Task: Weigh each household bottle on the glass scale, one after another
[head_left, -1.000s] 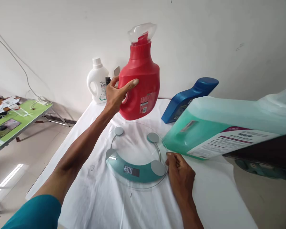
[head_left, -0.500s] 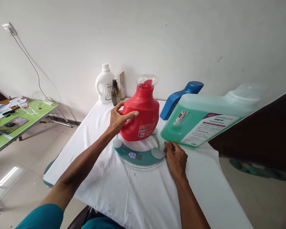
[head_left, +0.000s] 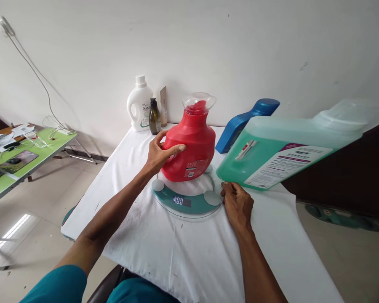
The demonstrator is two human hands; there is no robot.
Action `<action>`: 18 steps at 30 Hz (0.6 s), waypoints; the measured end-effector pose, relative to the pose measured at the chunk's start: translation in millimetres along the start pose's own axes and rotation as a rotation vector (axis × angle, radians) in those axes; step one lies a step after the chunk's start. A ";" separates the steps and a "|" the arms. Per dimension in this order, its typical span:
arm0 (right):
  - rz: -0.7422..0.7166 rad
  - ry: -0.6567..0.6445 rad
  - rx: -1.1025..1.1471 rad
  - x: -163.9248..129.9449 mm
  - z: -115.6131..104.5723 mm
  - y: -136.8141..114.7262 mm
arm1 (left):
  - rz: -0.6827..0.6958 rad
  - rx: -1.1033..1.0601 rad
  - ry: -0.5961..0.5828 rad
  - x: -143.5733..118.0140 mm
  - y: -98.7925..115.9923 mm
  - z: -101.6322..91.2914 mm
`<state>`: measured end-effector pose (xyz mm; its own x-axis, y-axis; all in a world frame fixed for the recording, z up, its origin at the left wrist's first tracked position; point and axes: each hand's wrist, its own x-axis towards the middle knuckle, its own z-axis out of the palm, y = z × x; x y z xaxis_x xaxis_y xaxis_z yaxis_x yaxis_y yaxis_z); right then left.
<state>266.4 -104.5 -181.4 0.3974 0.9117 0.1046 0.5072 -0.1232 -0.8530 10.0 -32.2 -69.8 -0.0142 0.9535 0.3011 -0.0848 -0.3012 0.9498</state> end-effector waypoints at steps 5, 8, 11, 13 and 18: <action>0.000 -0.001 -0.001 -0.6 0.1 2.2 | 0.131 0.138 -0.049 -1.5 -9.8 -25.1; -0.015 -0.001 -0.005 0.6 0.6 3.8 | 0.131 0.244 0.133 -6.6 -34.8 -50.2; -0.030 -0.003 -0.023 2.2 0.7 4.9 | 0.009 0.358 0.359 -13.1 -70.6 -72.6; -0.032 -0.008 -0.018 2.8 0.5 5.0 | -0.076 0.401 0.374 -16.6 -91.7 -82.4; -0.043 -0.003 -0.024 2.5 -0.2 4.0 | -0.124 0.379 0.279 -19.6 -112.3 -88.7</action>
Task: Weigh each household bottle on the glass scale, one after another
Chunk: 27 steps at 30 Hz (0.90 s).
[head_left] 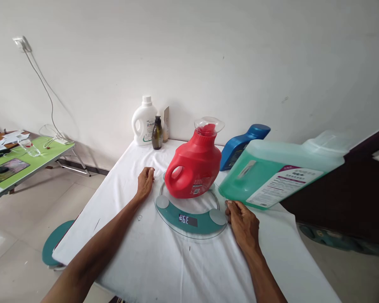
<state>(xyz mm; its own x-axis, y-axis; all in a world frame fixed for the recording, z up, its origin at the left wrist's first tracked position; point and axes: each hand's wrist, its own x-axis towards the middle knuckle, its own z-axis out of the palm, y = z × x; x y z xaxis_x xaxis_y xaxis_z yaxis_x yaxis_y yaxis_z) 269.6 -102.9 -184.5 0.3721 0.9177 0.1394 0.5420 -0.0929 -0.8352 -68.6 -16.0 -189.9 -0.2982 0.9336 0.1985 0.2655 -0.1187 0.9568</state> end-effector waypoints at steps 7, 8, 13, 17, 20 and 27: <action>-0.007 0.004 -0.015 -0.1 -0.4 2.5 | 0.003 0.012 -0.035 -2.2 -1.1 -1.9; -0.011 0.000 -0.016 0.0 -0.5 3.1 | 0.007 0.013 -0.038 -2.9 -1.3 -2.3; -0.033 -0.001 -0.031 0.8 -0.4 4.7 | -0.009 0.027 -0.052 -5.5 1.6 -3.8; -0.038 0.004 -0.033 1.7 0.7 5.3 | -0.011 0.045 -0.066 -6.6 5.6 -4.3; -0.037 0.006 -0.043 2.2 1.6 6.8 | -0.008 0.041 -0.066 -7.5 7.8 -4.3; -0.020 0.005 -0.058 1.9 2.5 7.1 | -0.013 0.044 -0.082 -7.5 8.5 -4.5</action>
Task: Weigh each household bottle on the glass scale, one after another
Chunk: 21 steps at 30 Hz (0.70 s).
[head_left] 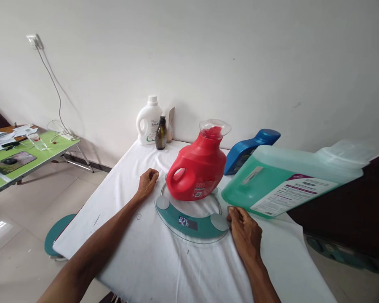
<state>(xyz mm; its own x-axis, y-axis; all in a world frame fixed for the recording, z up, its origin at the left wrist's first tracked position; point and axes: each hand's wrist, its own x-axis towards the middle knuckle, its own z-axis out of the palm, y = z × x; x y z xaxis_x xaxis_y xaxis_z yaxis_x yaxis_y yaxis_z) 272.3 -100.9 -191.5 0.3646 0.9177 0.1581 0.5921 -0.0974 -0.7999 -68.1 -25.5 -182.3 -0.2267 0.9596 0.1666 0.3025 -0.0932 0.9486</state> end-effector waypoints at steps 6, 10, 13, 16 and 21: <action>0.028 -0.002 -0.012 -2.5 -0.2 -3.2 | 0.000 -0.004 -0.018 3.0 -4.3 0.4; 0.019 -0.003 -0.009 -3.6 -0.6 -3.9 | 0.022 -0.014 -0.033 4.5 -6.9 0.8; 0.026 -0.017 -0.016 -4.2 -1.6 -6.0 | 0.020 -0.005 -0.039 5.1 -7.3 0.7; 0.046 -0.022 -0.017 -4.6 -2.1 -8.8 | 0.019 0.006 -0.037 6.0 -7.8 0.9; 0.056 -0.019 -0.007 -5.0 -1.5 -9.9 | 0.026 0.010 -0.036 6.9 -9.0 1.2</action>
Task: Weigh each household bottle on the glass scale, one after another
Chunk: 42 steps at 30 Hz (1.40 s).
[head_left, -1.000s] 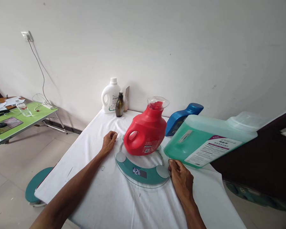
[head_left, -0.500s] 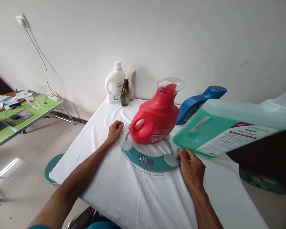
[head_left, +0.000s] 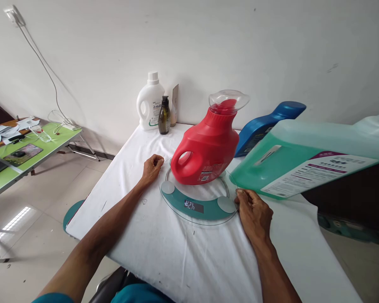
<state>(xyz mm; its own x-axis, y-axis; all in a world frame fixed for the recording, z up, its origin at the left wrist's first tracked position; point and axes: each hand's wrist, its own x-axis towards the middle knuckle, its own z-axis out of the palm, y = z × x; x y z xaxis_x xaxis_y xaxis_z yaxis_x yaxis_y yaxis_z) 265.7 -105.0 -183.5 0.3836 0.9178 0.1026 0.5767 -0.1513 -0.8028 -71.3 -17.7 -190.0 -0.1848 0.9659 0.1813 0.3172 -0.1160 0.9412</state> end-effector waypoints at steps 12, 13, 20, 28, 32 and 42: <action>0.009 0.013 0.001 0.4 1.0 1.4 | -0.007 0.004 -0.011 -2.3 4.1 -0.2; 0.008 0.013 0.002 0.3 0.9 1.3 | -0.008 0.003 -0.011 -2.2 4.0 0.0; -0.007 0.011 0.015 -1.0 0.7 2.7 | 0.001 0.007 -0.014 -1.9 3.6 -0.2; -0.018 0.009 0.007 -0.1 0.8 3.0 | 0.006 0.032 -0.015 -2.9 4.3 -0.7; -0.007 0.012 0.014 -0.7 0.2 2.0 | 0.005 0.036 -0.017 -2.5 4.4 -0.7; -0.038 0.025 0.022 0.8 2.6 8.2 | 0.014 0.030 -0.013 -3.2 6.1 -1.3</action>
<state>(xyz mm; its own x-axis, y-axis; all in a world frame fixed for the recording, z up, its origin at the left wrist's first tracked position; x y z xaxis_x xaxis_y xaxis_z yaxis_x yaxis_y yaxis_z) 268.8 -104.6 -191.5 0.3804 0.9130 0.1476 0.5754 -0.1087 -0.8106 -70.0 -21.9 -184.5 -0.1680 0.9673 0.1901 0.3472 -0.1224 0.9298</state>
